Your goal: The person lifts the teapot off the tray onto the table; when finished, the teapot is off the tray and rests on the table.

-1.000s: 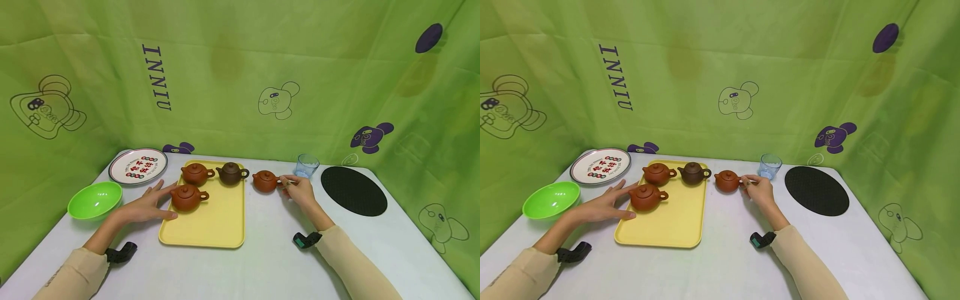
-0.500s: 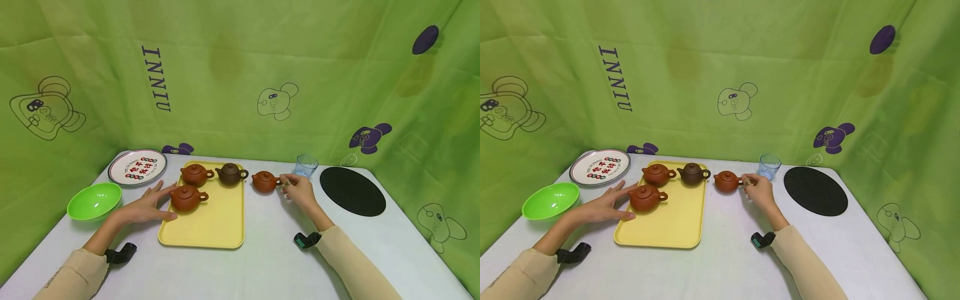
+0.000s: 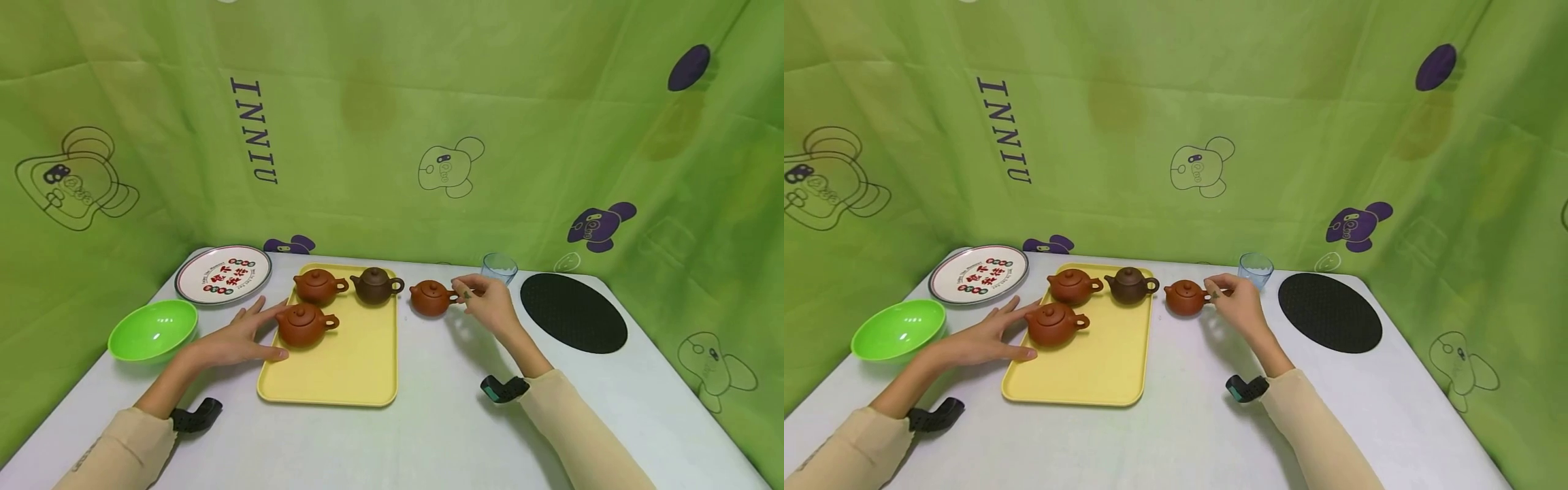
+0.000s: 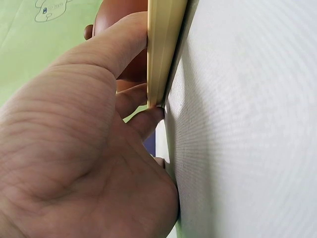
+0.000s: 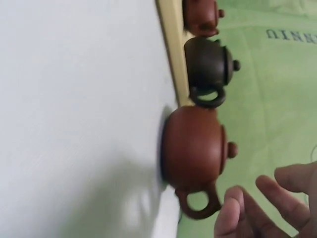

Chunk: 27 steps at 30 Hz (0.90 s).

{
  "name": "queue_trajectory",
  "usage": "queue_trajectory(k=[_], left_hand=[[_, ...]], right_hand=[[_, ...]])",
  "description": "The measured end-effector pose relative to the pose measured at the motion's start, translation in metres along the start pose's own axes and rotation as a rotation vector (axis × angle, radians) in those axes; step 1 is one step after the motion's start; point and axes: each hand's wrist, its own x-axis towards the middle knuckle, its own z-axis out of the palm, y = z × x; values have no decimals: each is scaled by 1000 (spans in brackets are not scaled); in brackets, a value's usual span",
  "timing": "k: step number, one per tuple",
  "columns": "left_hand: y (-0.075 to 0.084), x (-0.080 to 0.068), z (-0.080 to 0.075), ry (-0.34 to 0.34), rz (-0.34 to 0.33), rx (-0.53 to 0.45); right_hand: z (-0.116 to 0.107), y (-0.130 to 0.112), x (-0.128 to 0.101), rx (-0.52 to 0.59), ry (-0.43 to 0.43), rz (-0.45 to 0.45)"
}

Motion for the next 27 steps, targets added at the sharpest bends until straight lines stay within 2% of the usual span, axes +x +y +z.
queue_trajectory(k=[5,11,22,27], left_hand=[[-2,0,0,0,3,-5],[-1,0,0,3,9,-7],[1,-1,0,7,20,-1],[0,0,1,9,29,-4]], right_hand=[[9,-11,-2,64,-73,-20],[24,-27,-7,89,-159,-16],[61,-49,-15,153,-270,-51],[78,-59,-19,170,-324,-37]])
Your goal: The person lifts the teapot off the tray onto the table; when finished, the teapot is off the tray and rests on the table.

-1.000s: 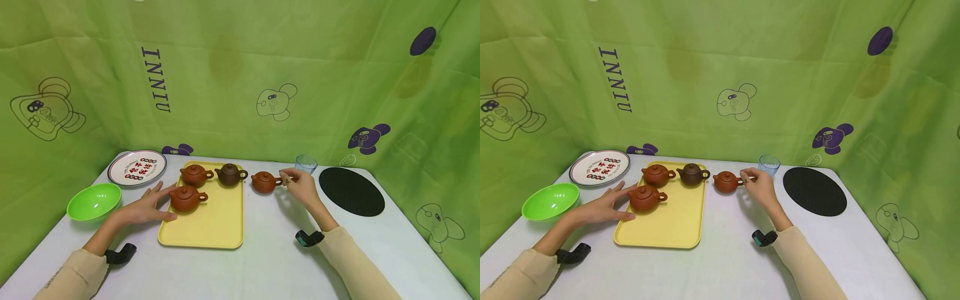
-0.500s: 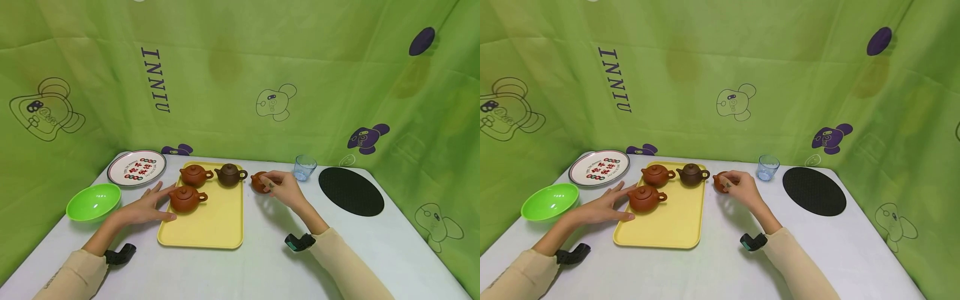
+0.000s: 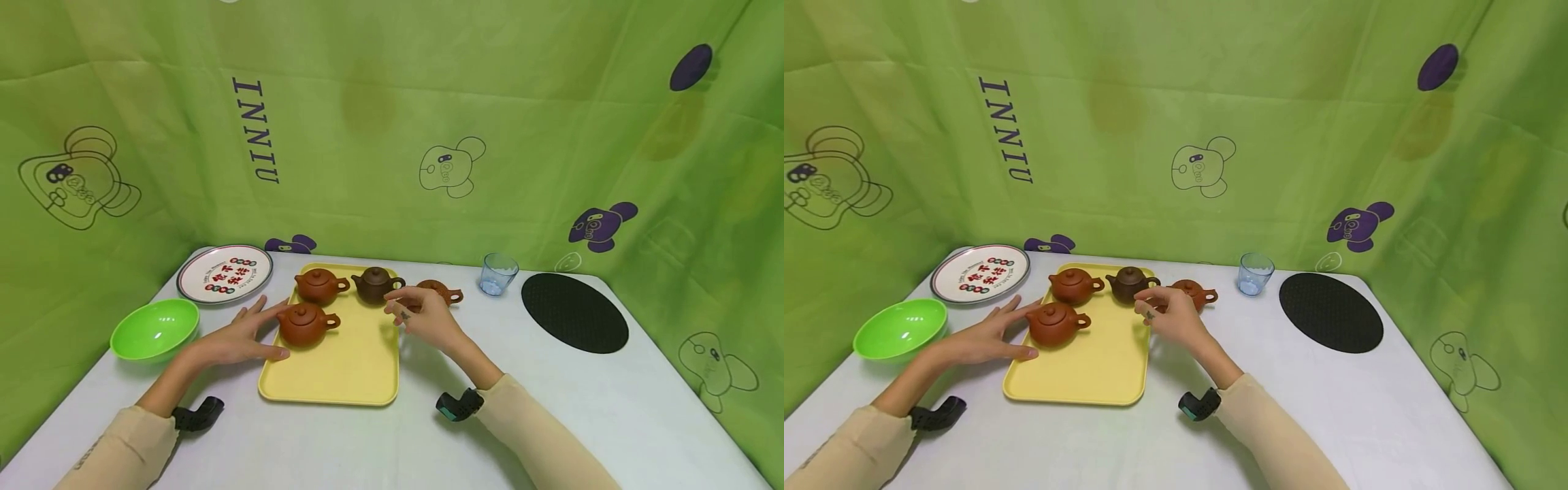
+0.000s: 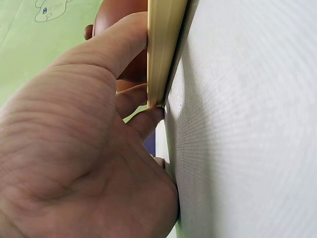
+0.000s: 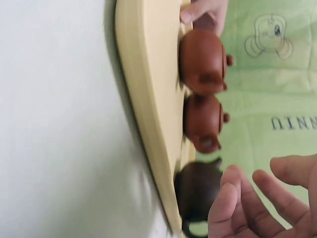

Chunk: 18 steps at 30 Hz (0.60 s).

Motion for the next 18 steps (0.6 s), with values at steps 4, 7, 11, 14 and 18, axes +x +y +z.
queue_trajectory(k=[4,7,11,14,18], left_hand=[[0,0,0,-2,2,-3],[0,2,1,-3,0,2],[0,2,1,-5,-2,5],[-1,2,1,-3,-5,11],[-1,1,0,0,-9,21]], right_hand=[[13,-5,2,19,-50,3],[22,-7,4,29,-81,0],[34,-8,8,41,-117,-2],[43,-8,12,46,-140,-7],[53,-11,18,41,-153,-10]])
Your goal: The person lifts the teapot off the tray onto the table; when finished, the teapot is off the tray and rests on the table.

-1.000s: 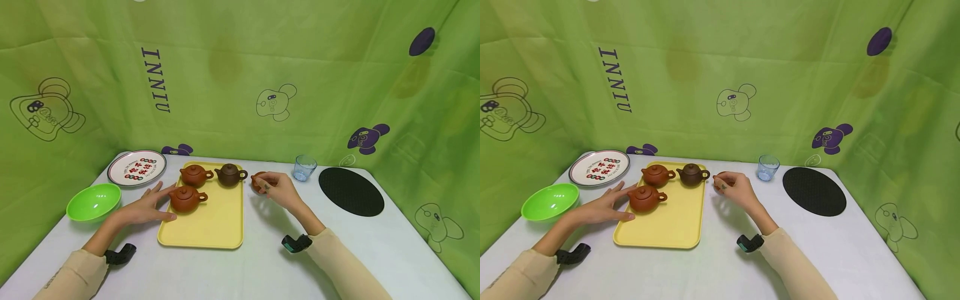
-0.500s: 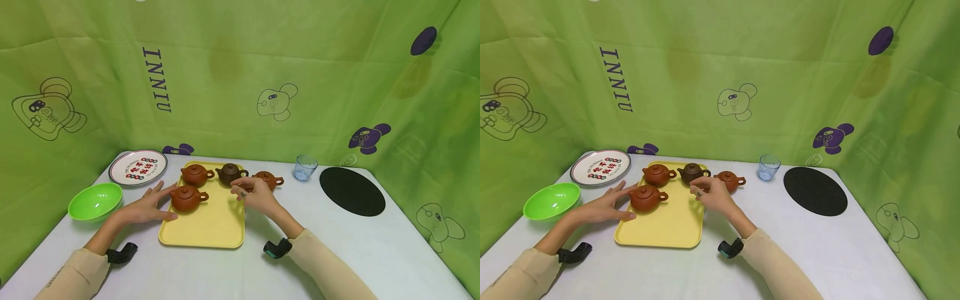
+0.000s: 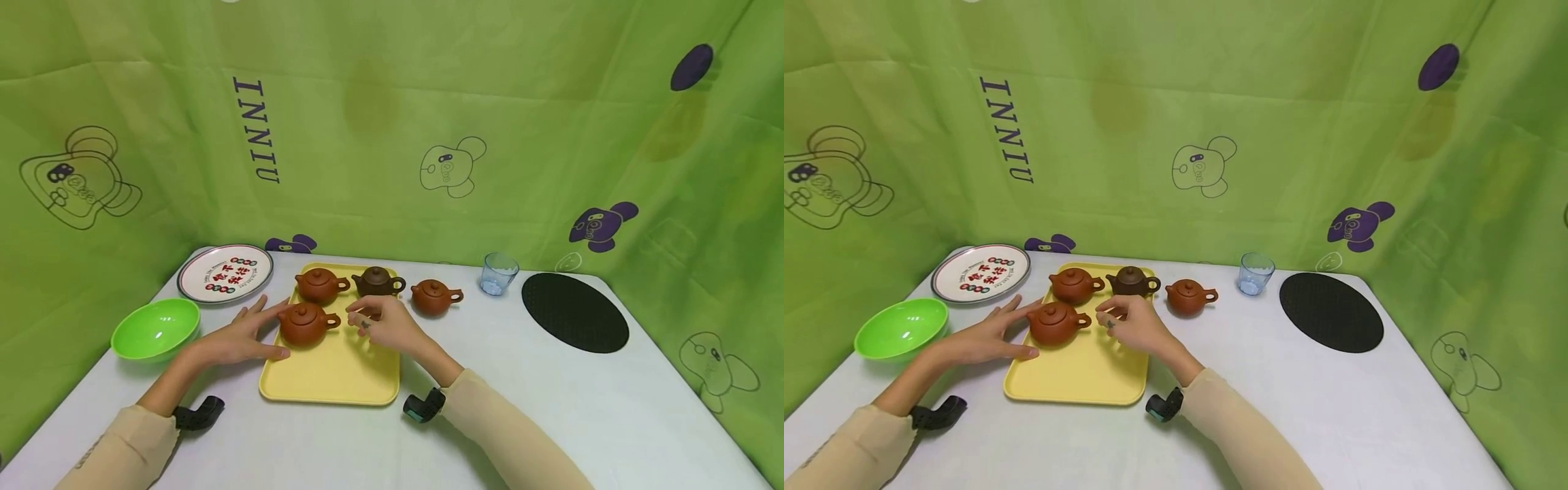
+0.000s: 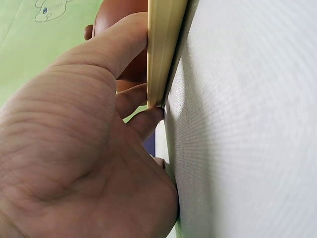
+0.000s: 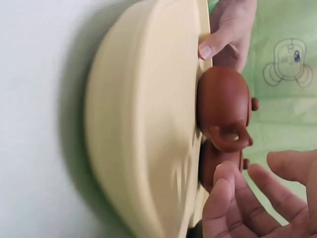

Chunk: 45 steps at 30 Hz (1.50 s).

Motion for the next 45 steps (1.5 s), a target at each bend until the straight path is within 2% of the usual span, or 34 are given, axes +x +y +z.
queue_trajectory(k=[15,25,39,45], left_hand=[[0,0,-1,-5,-8,-5],[0,0,0,-4,2,-4],[-1,-1,-1,-5,-5,-15],[-1,-1,-1,-8,-10,-18]], right_hand=[[23,1,17,-19,-36,71],[29,-4,18,-13,-7,93],[38,-11,15,122,55,202],[39,-12,14,147,81,224]])
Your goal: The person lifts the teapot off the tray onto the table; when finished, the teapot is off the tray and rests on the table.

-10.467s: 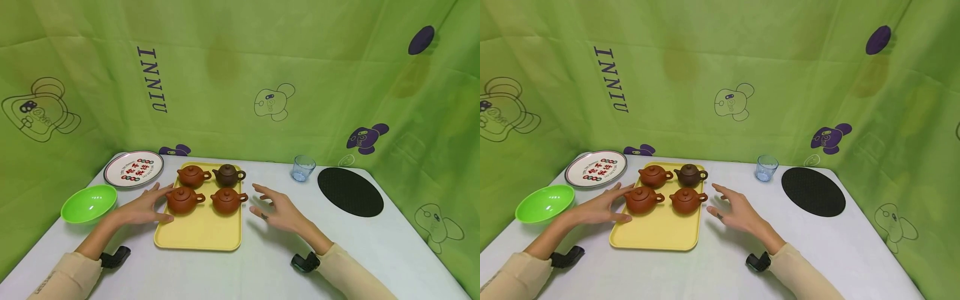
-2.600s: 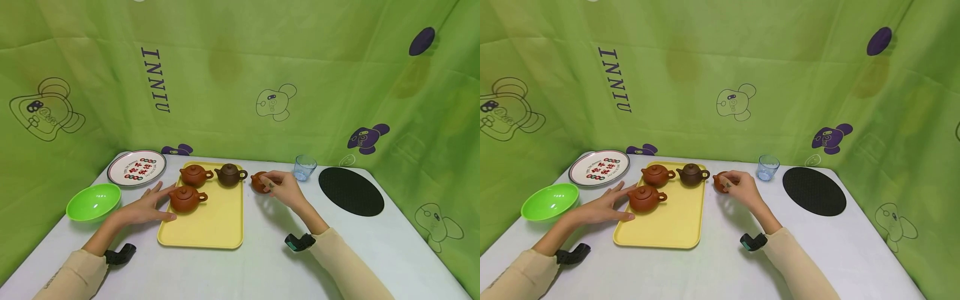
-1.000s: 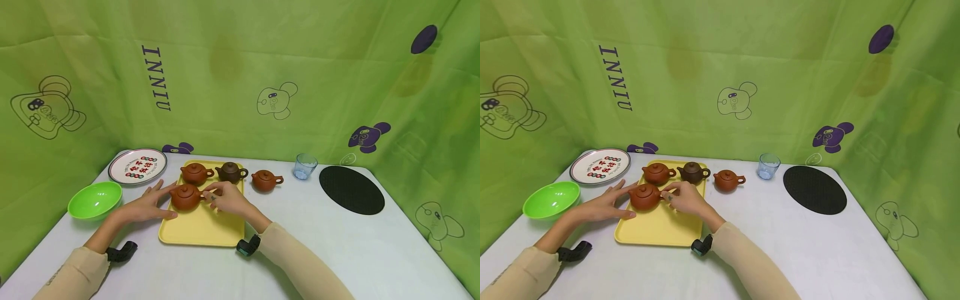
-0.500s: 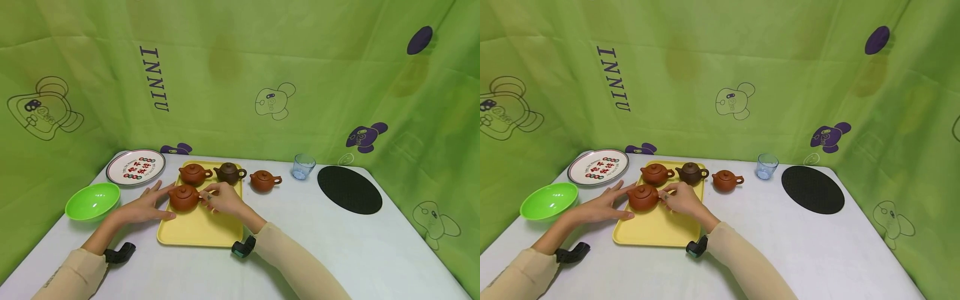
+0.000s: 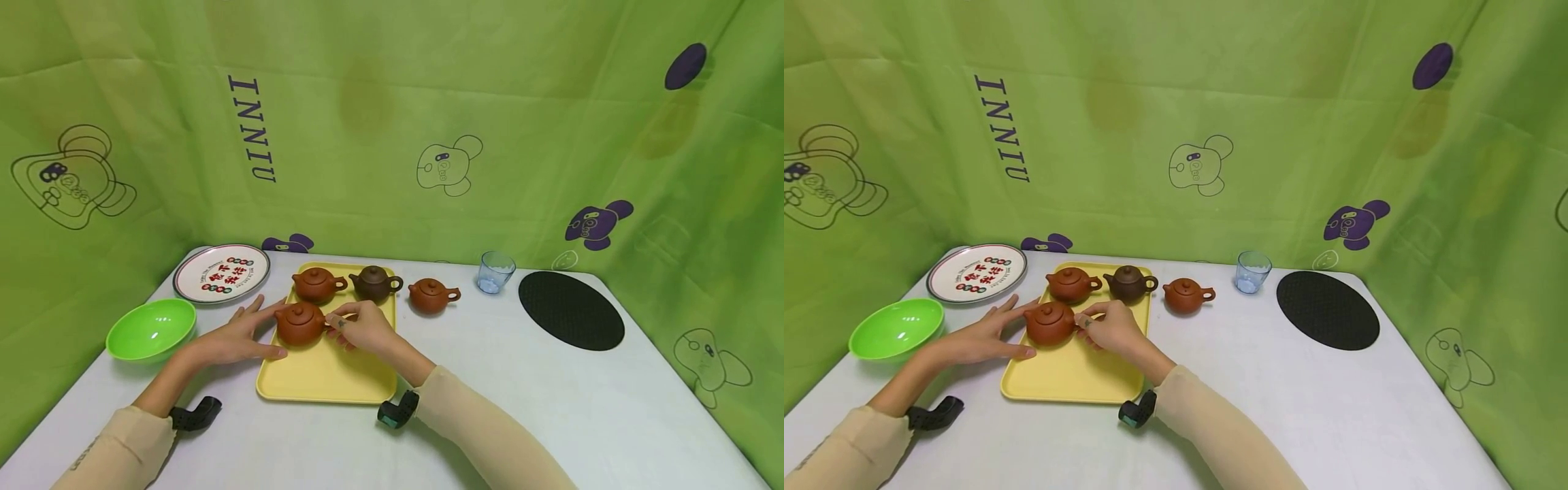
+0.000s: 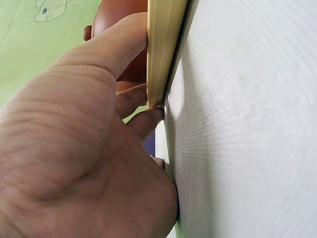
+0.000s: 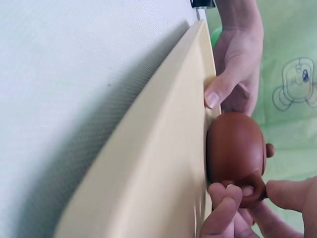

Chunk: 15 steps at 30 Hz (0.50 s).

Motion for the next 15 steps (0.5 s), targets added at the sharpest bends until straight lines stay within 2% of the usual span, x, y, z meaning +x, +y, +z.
queue_trajectory(k=[15], left_hand=[[1,-1,0,1,-8,31]], right_hand=[[-4,1,-3,-3,11,11]])
